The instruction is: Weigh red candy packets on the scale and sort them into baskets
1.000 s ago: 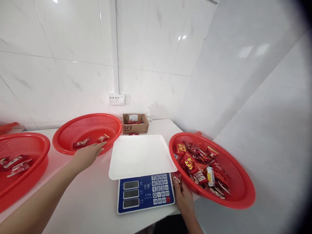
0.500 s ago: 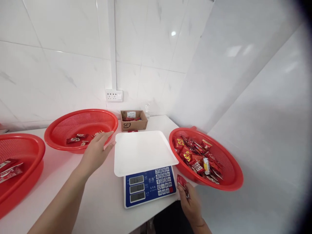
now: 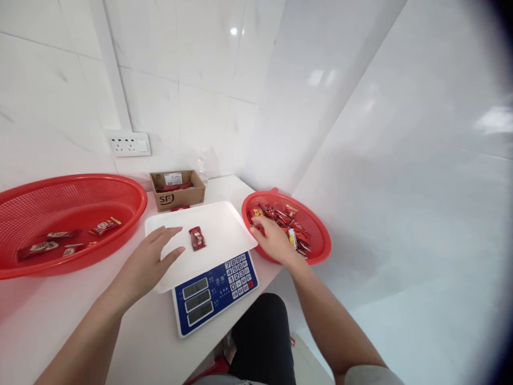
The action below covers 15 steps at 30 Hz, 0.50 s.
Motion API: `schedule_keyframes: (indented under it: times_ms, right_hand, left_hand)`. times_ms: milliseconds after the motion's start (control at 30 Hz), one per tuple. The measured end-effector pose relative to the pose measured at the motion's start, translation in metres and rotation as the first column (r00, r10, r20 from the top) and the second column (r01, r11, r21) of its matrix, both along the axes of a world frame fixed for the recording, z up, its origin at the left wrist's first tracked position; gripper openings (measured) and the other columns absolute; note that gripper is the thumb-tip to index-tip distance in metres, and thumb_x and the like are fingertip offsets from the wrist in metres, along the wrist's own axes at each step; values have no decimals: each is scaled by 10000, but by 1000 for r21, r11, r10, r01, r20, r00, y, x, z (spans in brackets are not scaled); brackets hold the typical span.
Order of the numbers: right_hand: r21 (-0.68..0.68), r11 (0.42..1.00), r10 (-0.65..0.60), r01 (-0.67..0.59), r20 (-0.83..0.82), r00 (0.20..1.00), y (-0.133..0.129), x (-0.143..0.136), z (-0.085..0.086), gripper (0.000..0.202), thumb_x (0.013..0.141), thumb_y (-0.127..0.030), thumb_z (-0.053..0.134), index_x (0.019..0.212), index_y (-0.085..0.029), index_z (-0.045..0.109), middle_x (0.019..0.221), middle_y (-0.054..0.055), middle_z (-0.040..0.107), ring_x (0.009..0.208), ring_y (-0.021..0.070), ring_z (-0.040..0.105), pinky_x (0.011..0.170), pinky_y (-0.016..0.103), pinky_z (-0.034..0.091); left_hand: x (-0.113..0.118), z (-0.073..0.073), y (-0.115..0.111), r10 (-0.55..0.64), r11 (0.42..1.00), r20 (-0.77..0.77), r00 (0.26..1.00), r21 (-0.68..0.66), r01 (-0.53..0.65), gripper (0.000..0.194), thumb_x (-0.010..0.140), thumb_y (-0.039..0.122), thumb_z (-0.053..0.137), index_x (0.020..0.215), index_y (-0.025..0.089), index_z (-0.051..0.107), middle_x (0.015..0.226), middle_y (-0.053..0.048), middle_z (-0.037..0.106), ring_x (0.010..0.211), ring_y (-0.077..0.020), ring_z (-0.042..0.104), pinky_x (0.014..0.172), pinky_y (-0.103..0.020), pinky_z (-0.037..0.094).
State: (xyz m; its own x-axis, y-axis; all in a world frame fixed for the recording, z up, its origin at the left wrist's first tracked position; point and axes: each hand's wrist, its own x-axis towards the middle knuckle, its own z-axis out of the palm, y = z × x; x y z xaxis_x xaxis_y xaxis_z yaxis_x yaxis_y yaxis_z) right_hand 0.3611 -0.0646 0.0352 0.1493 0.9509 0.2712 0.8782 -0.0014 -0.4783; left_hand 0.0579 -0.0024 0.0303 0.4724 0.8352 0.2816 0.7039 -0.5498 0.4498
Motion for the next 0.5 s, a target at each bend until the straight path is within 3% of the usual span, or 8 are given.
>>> schedule_keyframes:
  times_ms: [67,100,167,300,433,500]
  right_hand:
    - [-286,957,-41,43,14,999,5,29,1,292,862,-223,367,1046,-194,593,1016,82,660,926,220,608,839,373,452]
    - [-451,892,-17,15,1,1000,8,40,1,294,841,-196,375,1024,-187,606,991,85,672,884,226,624,805,371,465]
    - [-595,802,38,-49,-32,999,14,56,-3,264,772,-168,462,960,-186,647,959,79,693,848,239,642,769,358,479]
    - [-646,749,114,-149,-96,989,26,61,-13,438,714,-201,562,1147,-253,599,1175,55,633,1050,273,588,877,379,449]
    - [-631,773,-37,-60,-139,990,39,56,-23,730,665,-290,668,1348,-268,413,1357,113,475,1196,342,474,977,472,366]
    - [-607,795,-123,20,-129,984,45,55,-31,773,675,-358,668,1377,-232,369,1414,158,383,1239,379,414,994,534,323]
  left_hand:
    - [-6,4,2,34,998,21,999,-48,-33,519,855,538,382,1277,249,466,1317,-55,505,1152,-269,505,863,-364,481]
    - [-7,5,2,50,997,28,998,-64,-48,524,854,542,380,1283,252,459,1319,-55,501,1130,-266,520,838,-354,491]
    - [-8,6,3,59,995,35,998,-78,-56,525,855,542,380,1290,257,450,1318,-53,502,1124,-262,523,845,-354,486]
    - [-6,2,2,19,994,25,1000,-104,-16,495,863,520,377,1285,274,456,1326,-42,498,1180,-255,484,910,-371,454]
    - [-7,1,1,19,993,30,999,-116,-16,486,864,506,380,1281,272,466,1321,-47,506,1186,-259,483,910,-380,456]
    - [-7,2,0,29,993,32,999,-119,-25,485,863,509,385,1282,279,466,1328,-46,500,1183,-260,488,900,-377,464]
